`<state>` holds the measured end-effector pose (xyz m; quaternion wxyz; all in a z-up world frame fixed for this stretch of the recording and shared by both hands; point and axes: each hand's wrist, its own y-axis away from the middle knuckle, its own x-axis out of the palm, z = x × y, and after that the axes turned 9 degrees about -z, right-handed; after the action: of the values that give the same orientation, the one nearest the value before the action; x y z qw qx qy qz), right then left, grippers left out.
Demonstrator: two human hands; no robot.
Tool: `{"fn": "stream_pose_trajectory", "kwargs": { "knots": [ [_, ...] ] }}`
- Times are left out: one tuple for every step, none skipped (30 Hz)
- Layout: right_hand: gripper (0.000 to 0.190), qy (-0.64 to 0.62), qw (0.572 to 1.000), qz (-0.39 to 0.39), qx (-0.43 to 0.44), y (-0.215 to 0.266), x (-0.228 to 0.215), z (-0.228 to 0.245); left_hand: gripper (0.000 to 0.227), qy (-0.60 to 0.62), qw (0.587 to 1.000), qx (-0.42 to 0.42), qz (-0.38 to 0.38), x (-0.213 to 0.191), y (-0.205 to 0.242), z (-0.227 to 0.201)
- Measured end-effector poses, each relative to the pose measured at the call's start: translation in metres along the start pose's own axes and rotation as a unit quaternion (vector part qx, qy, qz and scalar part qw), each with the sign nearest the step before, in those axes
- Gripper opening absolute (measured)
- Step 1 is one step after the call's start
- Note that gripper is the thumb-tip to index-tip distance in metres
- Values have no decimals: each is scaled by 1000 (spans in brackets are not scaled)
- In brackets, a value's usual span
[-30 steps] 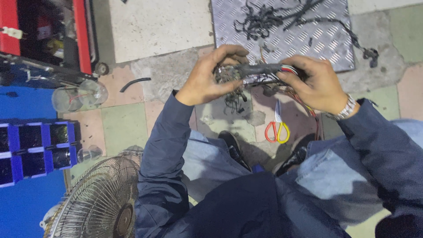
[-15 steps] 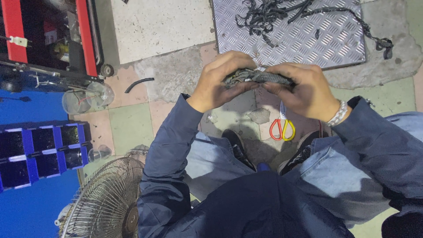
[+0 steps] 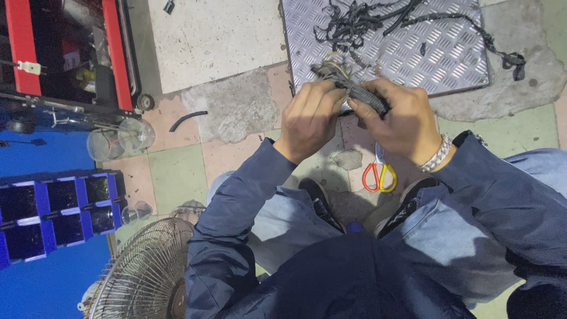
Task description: The person sits on the floor and uses scissors to cut the black insulation and ties from a bundle of multi-colored wires. They repeatedly trim the outer sheathing and separate the individual wires, placing the cut pieces onto a metal plate nearby.
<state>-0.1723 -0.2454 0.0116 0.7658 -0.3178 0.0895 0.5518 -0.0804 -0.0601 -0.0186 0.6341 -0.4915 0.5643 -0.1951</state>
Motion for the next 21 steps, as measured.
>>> {"fn": "stream_pose_trajectory", "kwargs": {
  "knots": [
    [25, -27, 999, 4, 33, -3, -3, 2, 11, 11, 1000, -13, 4, 1, -2, -1],
    [25, -25, 999, 0, 31, -9, -5, 1, 11, 12, 1000, -9, 1, -1, -5, -3],
    [28, -80, 993, 20, 85, -14, -5, 0, 11, 73, 996, -50, -10, -3, -7, -5],
    [30, -135, 980, 41, 138, -20, -6, -2, 11, 134, 987, -91, -20, -6, -8, -7],
    [30, -135, 980, 38, 138, -22, -8, 0, 11, 135, 987, -88, -19, -6, -9, -9],
    [31, -174, 965, 50, 189, -24, -10, 2, 10, 150, 984, -89, -29, -7, -9, -11],
    [32, -212, 945, 63, 241, -25, -11, 5, 9, 167, 981, -92, -37, -8, -9, -14],
    [32, -212, 945, 62, 243, -21, -7, 2, 9, 168, 981, -92, -36, -7, 0, -11],
    [34, -277, 914, 58, 290, -18, -4, -2, 11, 155, 986, -38, -52, -3, 6, -8],
    [37, -339, 877, 54, 336, -16, -2, -5, 12, 141, 988, 17, -68, 0, 13, -4],
    [37, -340, 878, 52, 334, -17, -4, -3, 12, 141, 987, 20, -68, 5, 19, -1],
    [37, -365, 864, 43, 344, -17, -6, -1, 12, 128, 985, 67, -92, 9, 26, 2],
    [37, -388, 850, 38, 353, -18, -8, 2, 13, 111, 981, 111, -116, 12, 33, 4],
    [37, -389, 851, 39, 351, -14, -6, -2, 13, 109, 981, 112, -117, 7, 27, -5],
    [37, -399, 842, 34, 361, -11, -6, -5, 12, 114, 978, 135, -115, 4, 19, -12],
    [37, -409, 833, 30, 371, -9, -5, -9, 11, 117, 974, 159, -112, 1, 11, -19],
    [37, -408, 834, 28, 371, -7, -4, -15, 11, 119, 974, 159, -113, 3, 16, -18],
    [36, -402, 844, 23, 354, -6, -3, -20, 14, 119, 975, 145, -116, 6, 21, -16],
    [36, -396, 856, 19, 333, -7, -2, -25, 17, 117, 977, 133, -121, 8, 25, -12],
    [36, -395, 858, 18, 329, -7, -8, -25, 17, 115, 976, 135, -124, 1, 13, -22],
    [33, -322, 913, 10, 250, -9, -13, -25, 13, 140, 986, 36, -88, -6, 0, -31]
  ]
}}
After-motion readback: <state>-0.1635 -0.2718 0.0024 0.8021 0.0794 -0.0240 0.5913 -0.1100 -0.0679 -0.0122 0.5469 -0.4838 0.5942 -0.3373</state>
